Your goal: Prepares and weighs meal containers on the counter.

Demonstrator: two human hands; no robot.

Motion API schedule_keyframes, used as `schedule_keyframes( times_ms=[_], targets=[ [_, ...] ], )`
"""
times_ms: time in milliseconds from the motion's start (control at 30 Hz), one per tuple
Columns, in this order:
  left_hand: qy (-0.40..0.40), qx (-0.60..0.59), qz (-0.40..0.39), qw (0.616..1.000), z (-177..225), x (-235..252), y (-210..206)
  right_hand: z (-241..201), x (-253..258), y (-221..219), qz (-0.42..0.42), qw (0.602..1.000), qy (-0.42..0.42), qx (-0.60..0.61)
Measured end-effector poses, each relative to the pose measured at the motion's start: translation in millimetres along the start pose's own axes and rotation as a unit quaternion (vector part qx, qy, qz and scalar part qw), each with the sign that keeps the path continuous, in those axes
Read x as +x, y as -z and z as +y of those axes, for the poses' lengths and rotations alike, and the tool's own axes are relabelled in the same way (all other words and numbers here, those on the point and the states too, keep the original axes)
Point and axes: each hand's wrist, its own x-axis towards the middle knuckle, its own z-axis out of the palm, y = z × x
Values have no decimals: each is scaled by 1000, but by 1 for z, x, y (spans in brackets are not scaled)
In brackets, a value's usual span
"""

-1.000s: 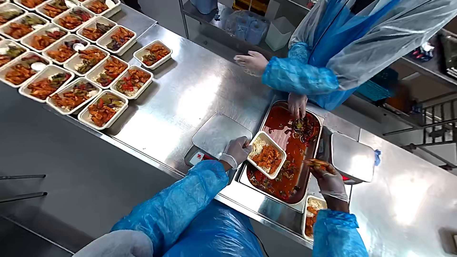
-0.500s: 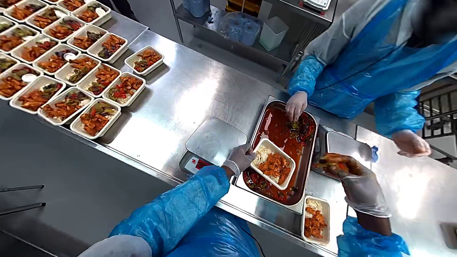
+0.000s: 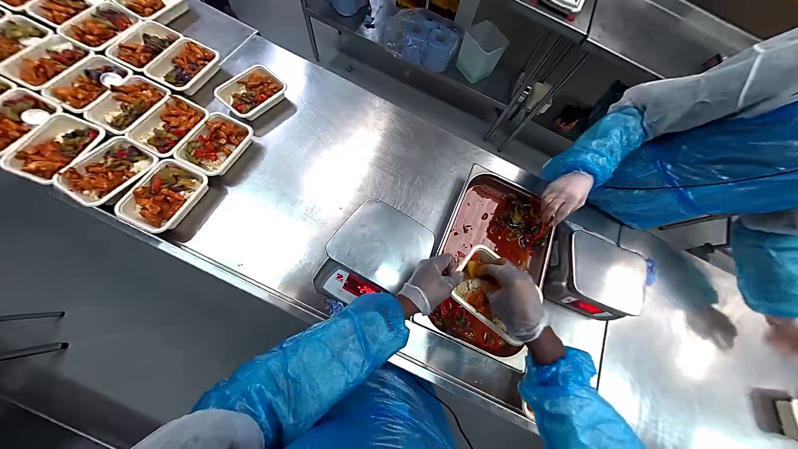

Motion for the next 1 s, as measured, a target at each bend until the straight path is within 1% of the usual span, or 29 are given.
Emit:
schedule_keyframes(
  times_ms=[67, 133, 200, 233, 267, 333, 367, 400, 433, 467, 533, 567, 633, 667, 700, 767, 800, 867, 933, 1000],
  targets=[
    [-10, 17, 6, 1000, -26, 22, -9, -6, 3, 1, -14, 1000, 7, 2],
    [3, 16, -6, 1000, -33, 32, -2, -10, 4, 14, -3, 999, 9, 37],
    [-22, 16, 35, 999, -56, 41, -4, -6, 0, 33, 17, 991, -21, 133],
    [-34, 24, 54, 998, -73, 51, -7, -1, -1, 41, 28, 976, -44, 212],
    [-37, 27, 63, 997, -82, 55, -5, 6, -4, 46, 46, 950, -67, 303],
    [-17, 37, 67, 997, -77, 44, 10, 24, -9, 45, 96, 886, -114, 439],
    [1, 34, 67, 997, -66, 29, 21, 37, -11, 39, 116, 864, -136, 470],
    [15, 30, 71, 997, -61, 19, 29, 51, -14, 30, 132, 858, -159, 471],
    [21, 21, 77, 997, -60, 13, 36, 65, -18, 19, 140, 866, -184, 444],
    [23, 9, 87, 996, -61, 9, 43, 77, -21, 7, 133, 888, -212, 385],
    [20, -1, 113, 993, -69, 4, 55, 102, -24, -24, 76, 936, -274, 209],
    [22, 4, 128, 992, -74, 3, 62, 117, -23, -44, 30, 945, -303, 122],
    [24, 13, 157, 987, -89, 8, 74, 138, -15, -84, -58, 937, -344, -3],
    [18, 13, 170, 985, -102, 16, 79, 142, -13, -101, -84, 928, -360, -49],
    [9, 13, 185, 983, -113, 21, 83, 139, -11, -112, -93, 922, -368, -79],
    [4, 4, 200, 980, -117, 19, 87, 128, -10, -124, -71, 929, -349, -103],
    [10, 1, 201, 980, -112, 12, 89, 123, -11, -127, -57, 938, -326, -103],
    [12, 6, 193, 981, -100, -4, 88, 119, -15, -130, -58, 950, -288, -106],
    [9, 8, 187, 982, -98, -8, 86, 119, -17, -122, -55, 956, -270, -102],
    [19, 8, 178, 984, -94, -13, 84, 119, -19, -105, -8, 961, -268, -68]
  ],
)
